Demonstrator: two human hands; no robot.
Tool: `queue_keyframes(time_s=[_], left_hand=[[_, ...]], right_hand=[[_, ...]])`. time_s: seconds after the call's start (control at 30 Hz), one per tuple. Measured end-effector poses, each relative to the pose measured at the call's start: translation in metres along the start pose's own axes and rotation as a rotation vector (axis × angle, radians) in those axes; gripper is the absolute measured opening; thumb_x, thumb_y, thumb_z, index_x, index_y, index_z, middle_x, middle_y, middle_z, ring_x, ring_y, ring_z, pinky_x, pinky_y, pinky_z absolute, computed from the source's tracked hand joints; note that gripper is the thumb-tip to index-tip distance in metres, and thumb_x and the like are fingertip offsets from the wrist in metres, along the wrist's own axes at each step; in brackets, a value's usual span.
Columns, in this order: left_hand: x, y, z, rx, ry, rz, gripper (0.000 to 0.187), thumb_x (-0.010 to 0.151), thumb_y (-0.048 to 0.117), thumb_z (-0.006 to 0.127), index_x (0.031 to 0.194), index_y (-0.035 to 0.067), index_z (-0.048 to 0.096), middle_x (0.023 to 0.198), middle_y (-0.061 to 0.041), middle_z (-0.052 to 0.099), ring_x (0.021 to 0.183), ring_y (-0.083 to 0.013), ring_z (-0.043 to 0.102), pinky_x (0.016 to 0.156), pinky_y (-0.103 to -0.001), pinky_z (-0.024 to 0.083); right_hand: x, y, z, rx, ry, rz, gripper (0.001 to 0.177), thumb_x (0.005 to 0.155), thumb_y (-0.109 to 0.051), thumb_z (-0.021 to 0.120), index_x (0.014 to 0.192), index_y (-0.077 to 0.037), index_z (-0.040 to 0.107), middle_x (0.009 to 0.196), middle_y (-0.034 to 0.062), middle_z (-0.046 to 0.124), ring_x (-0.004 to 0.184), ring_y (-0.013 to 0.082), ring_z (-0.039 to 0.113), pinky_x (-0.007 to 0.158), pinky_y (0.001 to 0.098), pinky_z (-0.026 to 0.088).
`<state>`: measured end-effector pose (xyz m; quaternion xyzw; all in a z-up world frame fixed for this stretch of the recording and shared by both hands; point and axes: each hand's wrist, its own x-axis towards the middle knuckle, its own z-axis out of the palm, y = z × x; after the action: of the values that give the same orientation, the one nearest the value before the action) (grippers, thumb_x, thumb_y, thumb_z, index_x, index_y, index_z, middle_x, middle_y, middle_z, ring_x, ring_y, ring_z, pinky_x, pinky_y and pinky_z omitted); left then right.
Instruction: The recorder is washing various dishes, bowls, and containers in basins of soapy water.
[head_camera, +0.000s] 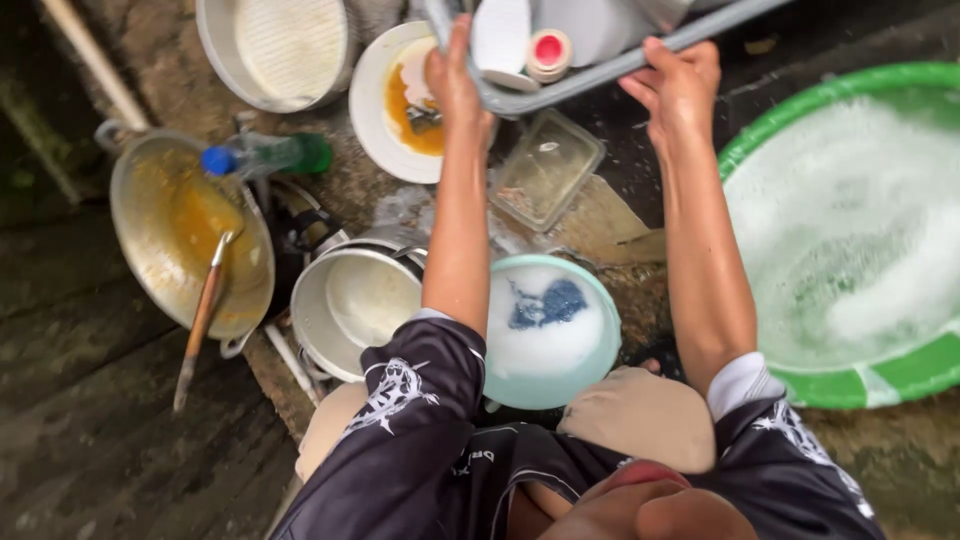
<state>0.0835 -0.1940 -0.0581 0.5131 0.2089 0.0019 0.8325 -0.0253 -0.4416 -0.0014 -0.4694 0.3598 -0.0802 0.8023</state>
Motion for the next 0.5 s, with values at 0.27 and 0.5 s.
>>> queue_keyframes(time_s=[0.27, 0.5], left_hand=[[-0.021, 0.017, 0.017, 0.013, 0.056, 0.041, 0.042, 0.090, 0.032, 0.075, 0.110, -0.004, 0.066, 0.100, -0.015, 0.073, 0.089, -0.0230, 0.070, 0.082, -0.038, 0.056], [0.110, -0.034, -0.022, 0.095, 0.207, 0.139, 0.028, 0.099, 0.030, 0.055, 0.097, 0.002, 0.060, 0.089, -0.006, 0.059, 0.083, -0.0172, 0.051, 0.074, -0.038, 0.048]], right_hand=[[0.029, -0.003, 0.003, -0.057, -0.046, -0.080, 0.023, 0.102, -0.007, 0.072, 0.106, -0.002, 0.050, 0.097, 0.0109, 0.068, 0.079, 0.0197, 0.076, 0.065, 0.0357, 0.071], [0.128, 0.056, -0.020, -0.427, -0.221, -0.120, 0.021, 0.104, -0.020, 0.058, 0.109, -0.001, 0.067, 0.097, 0.0096, 0.076, 0.068, 0.0175, 0.077, 0.056, 0.0300, 0.063]])
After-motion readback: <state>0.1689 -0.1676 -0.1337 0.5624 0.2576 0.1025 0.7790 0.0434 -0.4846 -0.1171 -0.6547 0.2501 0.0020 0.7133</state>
